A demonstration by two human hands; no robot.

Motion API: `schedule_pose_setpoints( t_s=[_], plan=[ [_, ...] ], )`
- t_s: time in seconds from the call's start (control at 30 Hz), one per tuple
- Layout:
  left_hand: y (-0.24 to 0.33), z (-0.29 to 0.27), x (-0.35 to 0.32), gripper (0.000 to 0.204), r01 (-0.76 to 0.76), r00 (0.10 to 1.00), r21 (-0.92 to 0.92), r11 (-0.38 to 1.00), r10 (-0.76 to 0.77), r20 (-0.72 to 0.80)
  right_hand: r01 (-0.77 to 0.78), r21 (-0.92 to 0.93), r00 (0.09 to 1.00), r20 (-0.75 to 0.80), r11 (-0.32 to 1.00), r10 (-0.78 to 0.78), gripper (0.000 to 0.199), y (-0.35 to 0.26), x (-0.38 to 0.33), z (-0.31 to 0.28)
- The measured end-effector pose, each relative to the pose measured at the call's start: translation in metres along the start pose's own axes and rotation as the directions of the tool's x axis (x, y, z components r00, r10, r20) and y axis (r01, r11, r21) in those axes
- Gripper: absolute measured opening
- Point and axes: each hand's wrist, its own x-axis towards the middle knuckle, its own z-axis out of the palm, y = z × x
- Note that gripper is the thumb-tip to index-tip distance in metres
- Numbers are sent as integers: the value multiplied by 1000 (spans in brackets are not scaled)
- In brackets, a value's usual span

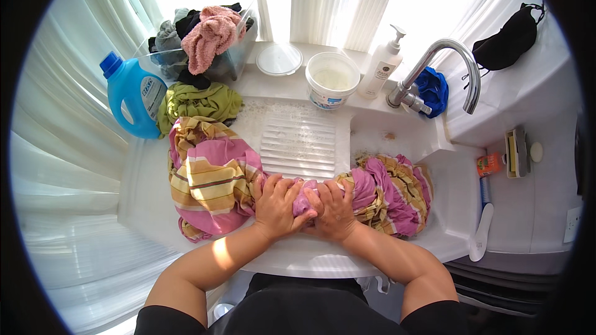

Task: The person washes a garment in a sink using a washboard, rubbing the fabric against the board and dipping it into soapy water.

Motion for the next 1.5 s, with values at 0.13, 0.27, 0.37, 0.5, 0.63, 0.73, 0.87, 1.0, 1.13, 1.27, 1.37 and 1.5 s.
schedule_pose_setpoints(
  t_s=[0.13,0.27,0.37,0.5,0.63,0.73,0.87,1.0,1.13,1.27,1.37,1.5],
  plan=[
    [-17,13,16,44,-93,995,-69,993,91,-31,33,-33,991,128,999,-28,85,12,14,-2],
    [-24,19,26,31,-87,996,-128,988,85,-23,31,-91,977,214,995,-11,59,18,26,-2],
    [-25,19,33,25,-80,997,-156,985,77,-22,-1,-81,969,248,997,21,42,18,35,-6],
    [-23,17,45,27,-18,999,-186,982,23,25,-55,-70,900,428,996,80,40,27,37,1],
    [-29,25,57,33,81,993,-182,980,-64,100,-209,114,893,428,971,142,51,39,51,-3],
    [-40,31,73,20,-59,986,19,998,56,155,-378,198,837,491,905,242,54,42,74,-22],
    [-57,39,72,15,-244,964,144,959,224,142,-475,335,792,566,814,229,72,52,76,-33],
    [-53,34,48,14,-372,925,247,895,380,16,-401,134,864,384,906,326,85,86,11,-55],
    [-39,24,33,15,-417,899,229,880,436,-40,-603,138,732,487,785,477,69,86,-73,-108],
    [-36,33,33,19,-246,966,207,947,224,126,-456,19,855,285,890,432,55,67,-152,-85],
    [-39,29,48,23,49,947,5,999,-48,317,-493,-141,795,327,858,511,55,63,-152,-141],
    [-42,35,62,24,-94,992,93,991,86,87,-682,-255,655,207,686,727,47,88,-163,-207]
  ],
)
